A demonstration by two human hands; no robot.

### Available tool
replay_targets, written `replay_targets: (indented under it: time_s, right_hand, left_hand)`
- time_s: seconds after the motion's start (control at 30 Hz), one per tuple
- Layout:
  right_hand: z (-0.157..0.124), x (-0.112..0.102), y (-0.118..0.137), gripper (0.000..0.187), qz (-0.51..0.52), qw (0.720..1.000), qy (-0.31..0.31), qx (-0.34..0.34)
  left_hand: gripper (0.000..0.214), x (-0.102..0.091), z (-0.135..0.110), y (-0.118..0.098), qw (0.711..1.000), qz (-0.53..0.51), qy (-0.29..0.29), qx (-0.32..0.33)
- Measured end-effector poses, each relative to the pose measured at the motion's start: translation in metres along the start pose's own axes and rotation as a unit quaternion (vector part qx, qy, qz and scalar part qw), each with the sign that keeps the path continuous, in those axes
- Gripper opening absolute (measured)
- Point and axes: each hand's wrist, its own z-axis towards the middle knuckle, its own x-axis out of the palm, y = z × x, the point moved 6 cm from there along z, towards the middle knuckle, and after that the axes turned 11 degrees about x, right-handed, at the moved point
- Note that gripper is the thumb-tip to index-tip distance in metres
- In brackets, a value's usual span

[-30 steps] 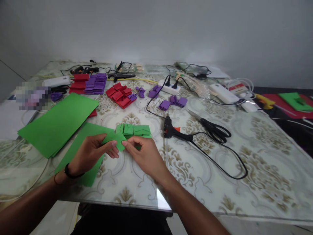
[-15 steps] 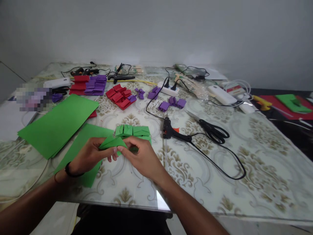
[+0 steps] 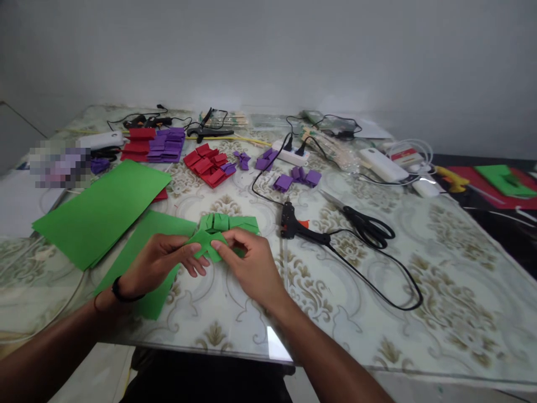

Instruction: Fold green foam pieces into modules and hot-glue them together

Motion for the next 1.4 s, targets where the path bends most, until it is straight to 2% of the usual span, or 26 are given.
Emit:
replay_targets:
  time_s: [0.2, 0.33, 0.53, 0.77, 0.87, 0.9, 0.97, 1.0, 1.03, 1.23, 1.3, 1.4]
  right_hand:
    - [0.000, 0.000, -0.001, 0.027, 0.000, 1.000, -0.016, -0.001]
    - [0.001, 0.000, 0.000, 0.027, 0.003, 1.000, 0.007, 0.000]
    - [0.002, 0.000, 0.005, 0.031, -0.074, 0.997, 0.028, -0.024]
    - [0.000, 0.007, 0.001, 0.029, -0.092, 0.994, 0.051, -0.012]
    - [-0.002, 0.009, -0.001, 0.018, -0.080, 0.995, 0.055, -0.012]
    - [-0.002, 0.010, -0.001, 0.029, -0.077, 0.995, 0.056, -0.016]
    - [-0.004, 0.011, 0.000, 0.062, -0.080, 0.995, 0.055, -0.031]
    - [-0.004, 0.011, 0.001, 0.070, -0.086, 0.994, 0.052, -0.042]
    - [-0.005, 0.011, 0.002, 0.069, -0.092, 0.993, 0.048, -0.055]
    - [-0.006, 0.007, 0.009, 0.037, -0.099, 0.989, 0.011, -0.108]
    - [-0.006, 0.005, 0.009, 0.034, -0.083, 0.992, 0.008, -0.094]
    - [-0.001, 0.004, 0.002, 0.031, 0.002, 0.999, 0.036, -0.026]
  left_hand:
    - [0.047, 0.002, 0.001, -0.002, 1.000, -0.008, 0.021, 0.001]
    - [0.048, 0.001, 0.002, -0.004, 1.000, -0.010, 0.017, 0.010]
    - [0.033, -0.004, 0.003, -0.007, 0.997, 0.069, 0.004, 0.031]
    - [0.028, -0.007, 0.000, -0.006, 0.991, 0.131, -0.017, 0.028]
    - [0.029, -0.006, 0.000, -0.006, 0.993, 0.117, -0.029, 0.018]
    - [0.029, -0.006, 0.000, -0.006, 0.993, 0.110, -0.033, 0.013]
    - [0.030, -0.006, 0.001, -0.004, 0.994, 0.099, -0.039, 0.006]
    - [0.030, -0.006, 0.001, -0.004, 0.995, 0.096, -0.039, 0.006]
    - [0.029, -0.006, 0.002, -0.003, 0.995, 0.094, -0.037, 0.008]
    - [0.030, -0.005, 0.003, 0.000, 0.999, 0.019, -0.028, 0.011]
    - [0.030, -0.003, 0.003, 0.000, 1.000, -0.002, -0.019, 0.012]
    - [0.027, -0.002, 0.003, -0.002, 0.999, 0.000, -0.026, 0.032]
